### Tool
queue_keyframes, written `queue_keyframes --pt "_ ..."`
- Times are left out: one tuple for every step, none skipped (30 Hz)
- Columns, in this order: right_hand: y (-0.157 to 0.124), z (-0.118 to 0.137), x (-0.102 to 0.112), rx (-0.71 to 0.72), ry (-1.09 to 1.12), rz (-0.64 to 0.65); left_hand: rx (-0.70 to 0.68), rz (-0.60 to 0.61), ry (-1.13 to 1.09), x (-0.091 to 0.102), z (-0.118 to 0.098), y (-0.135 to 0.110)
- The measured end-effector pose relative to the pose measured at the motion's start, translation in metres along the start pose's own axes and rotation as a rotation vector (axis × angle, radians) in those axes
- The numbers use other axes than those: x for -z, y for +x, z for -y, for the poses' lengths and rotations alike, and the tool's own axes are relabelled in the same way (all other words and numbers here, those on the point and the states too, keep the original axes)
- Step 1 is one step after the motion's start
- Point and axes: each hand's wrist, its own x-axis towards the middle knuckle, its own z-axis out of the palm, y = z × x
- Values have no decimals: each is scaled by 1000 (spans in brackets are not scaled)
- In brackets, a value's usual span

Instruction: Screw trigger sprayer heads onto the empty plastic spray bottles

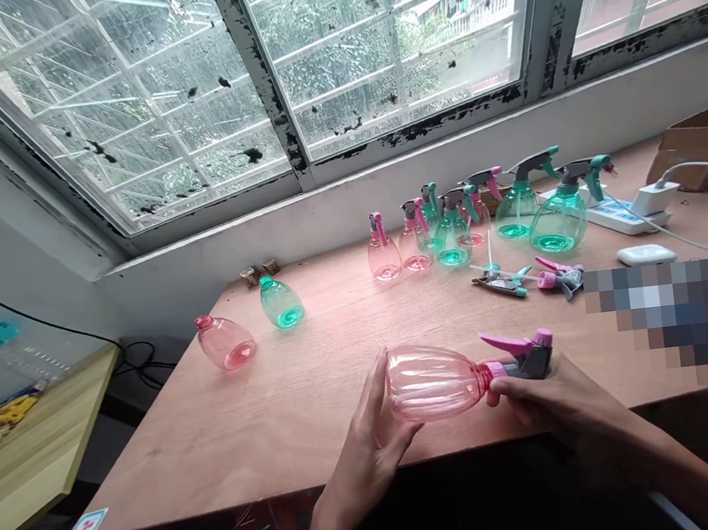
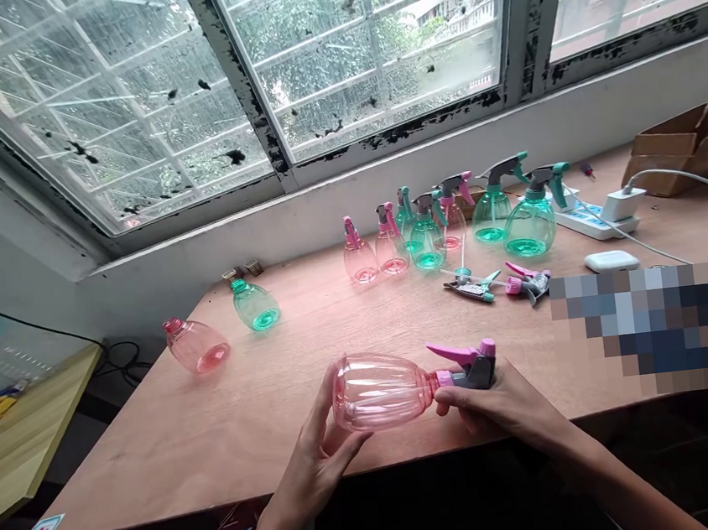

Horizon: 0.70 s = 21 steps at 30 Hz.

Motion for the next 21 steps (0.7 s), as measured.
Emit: queue_keyframes --pt "0 0 0 -11 -7 17 -3 0 -13 -1 0 -1" --pt "-1 0 -1 -18 0 26 -5 5 -40 -1 0 -1" --pt "-1 0 -1 -20 23 30 -4 11 -77 -2 0 -1" --pt "-1 -1 -1 -15 62 28 1 13 -120 -2 -1 -1" --pt "-1 -1 -1 -8 105 25 11 11 -168 -2 -1 -1" --pt "0 -2 -1 -1 145 21 24 10 -217 -2 -2 0" --pt "0 -2 -1 5 170 22 36 9 -255 -2 -2 1" --pt "1 -3 0 10 177 28 43 9 -261 -2 -1 1" --pt "1 -3 1 12 171 36 42 8 -232 -2 -1 2" --pt "2 -3 2 12 158 43 31 5 -175 -2 0 3" --pt "2 -3 2 8 141 51 13 -1 -103 -2 0 3" --pt "2 -2 3 2 129 56 -5 -12 -34 -2 1 4" --pt "2 -2 3 -5 122 59 -20 -23 8 -2 2 4" --pt "2 -1 2 -9 124 56 -31 -31 18 -2 3 3" --pt "1 0 2 -6 133 49 -31 -31 2 -3 3 2" --pt "1 1 1 1 147 43 -20 -23 -21 -3 4 2" --pt "1 1 0 9 162 41 -5 -12 -48 -3 4 1" --pt "1 1 -1 17 177 42 8 -1 -79 -3 4 0" --pt "1 1 -1 26 190 40 16 6 -114 -3 4 0" --pt "1 1 -1 34 196 41 19 8 -152 -3 4 0" --pt "2 1 -1 41 193 47 14 2 -184 -2 4 1"
